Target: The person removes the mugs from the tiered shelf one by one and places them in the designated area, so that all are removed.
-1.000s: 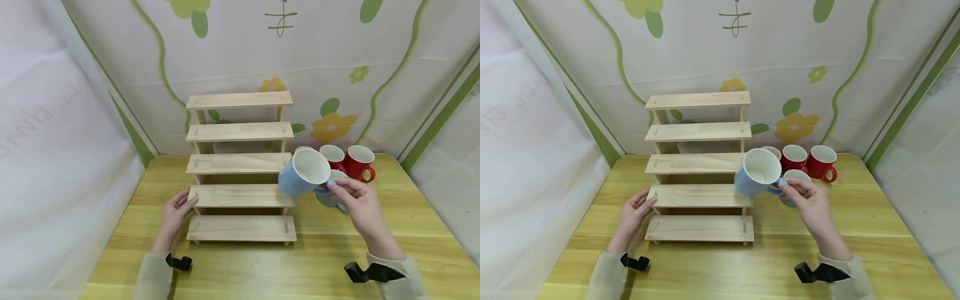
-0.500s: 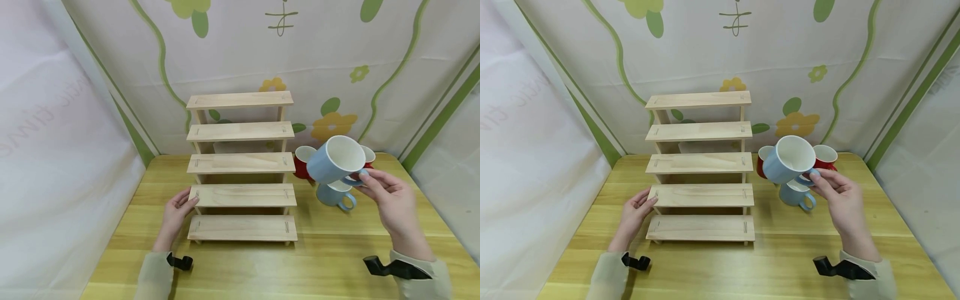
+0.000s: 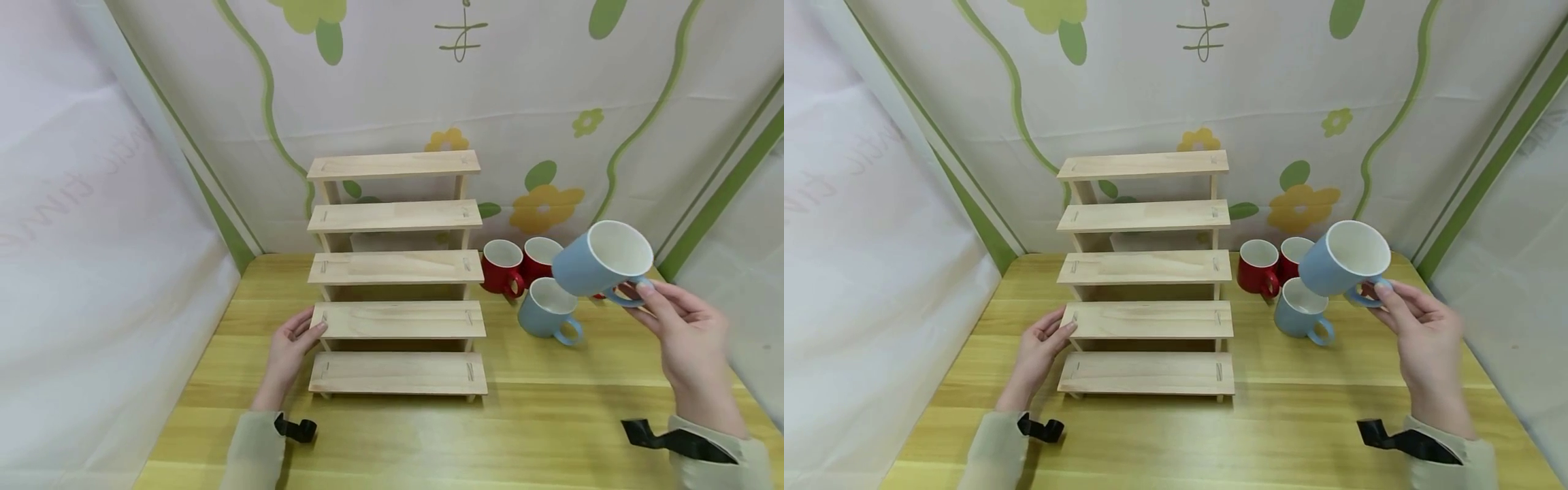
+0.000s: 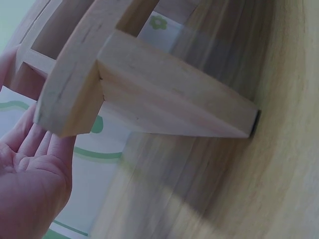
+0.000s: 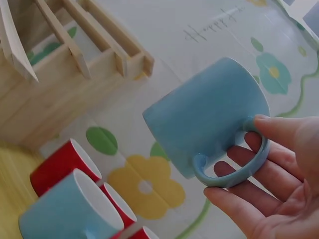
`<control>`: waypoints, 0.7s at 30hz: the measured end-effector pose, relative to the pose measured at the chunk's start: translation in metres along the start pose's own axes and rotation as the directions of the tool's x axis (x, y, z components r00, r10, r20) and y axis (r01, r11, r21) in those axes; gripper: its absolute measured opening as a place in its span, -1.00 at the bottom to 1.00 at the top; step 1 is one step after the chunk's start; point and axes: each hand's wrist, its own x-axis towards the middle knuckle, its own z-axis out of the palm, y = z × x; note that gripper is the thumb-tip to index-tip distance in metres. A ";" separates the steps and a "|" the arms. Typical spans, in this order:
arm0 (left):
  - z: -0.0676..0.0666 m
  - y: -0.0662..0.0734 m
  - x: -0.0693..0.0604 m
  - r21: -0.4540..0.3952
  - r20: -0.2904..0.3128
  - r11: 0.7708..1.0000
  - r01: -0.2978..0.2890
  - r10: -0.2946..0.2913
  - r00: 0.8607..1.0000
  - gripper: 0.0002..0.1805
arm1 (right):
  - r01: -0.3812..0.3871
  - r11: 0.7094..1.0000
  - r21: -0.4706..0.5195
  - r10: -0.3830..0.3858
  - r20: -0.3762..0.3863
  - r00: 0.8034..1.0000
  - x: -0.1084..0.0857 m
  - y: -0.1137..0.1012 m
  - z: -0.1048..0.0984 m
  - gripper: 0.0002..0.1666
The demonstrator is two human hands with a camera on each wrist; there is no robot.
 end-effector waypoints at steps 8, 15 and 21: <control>0.000 -0.004 0.000 -0.026 -0.005 1.000 -0.011 0.011 1.000 -0.41 | -0.076 0.992 -0.098 0.061 -0.139 0.988 0.005 0.000 -0.025 -0.70; -0.001 0.000 -0.001 -0.018 -0.009 1.000 -0.017 0.017 1.000 -0.42 | -0.142 0.985 -0.094 0.121 -0.205 0.971 0.002 0.012 -0.044 -0.81; -0.001 0.002 -0.001 -0.010 -0.009 1.000 -0.017 0.017 1.000 -0.42 | -0.175 0.979 -0.103 0.149 -0.220 0.964 0.001 0.024 -0.058 -0.88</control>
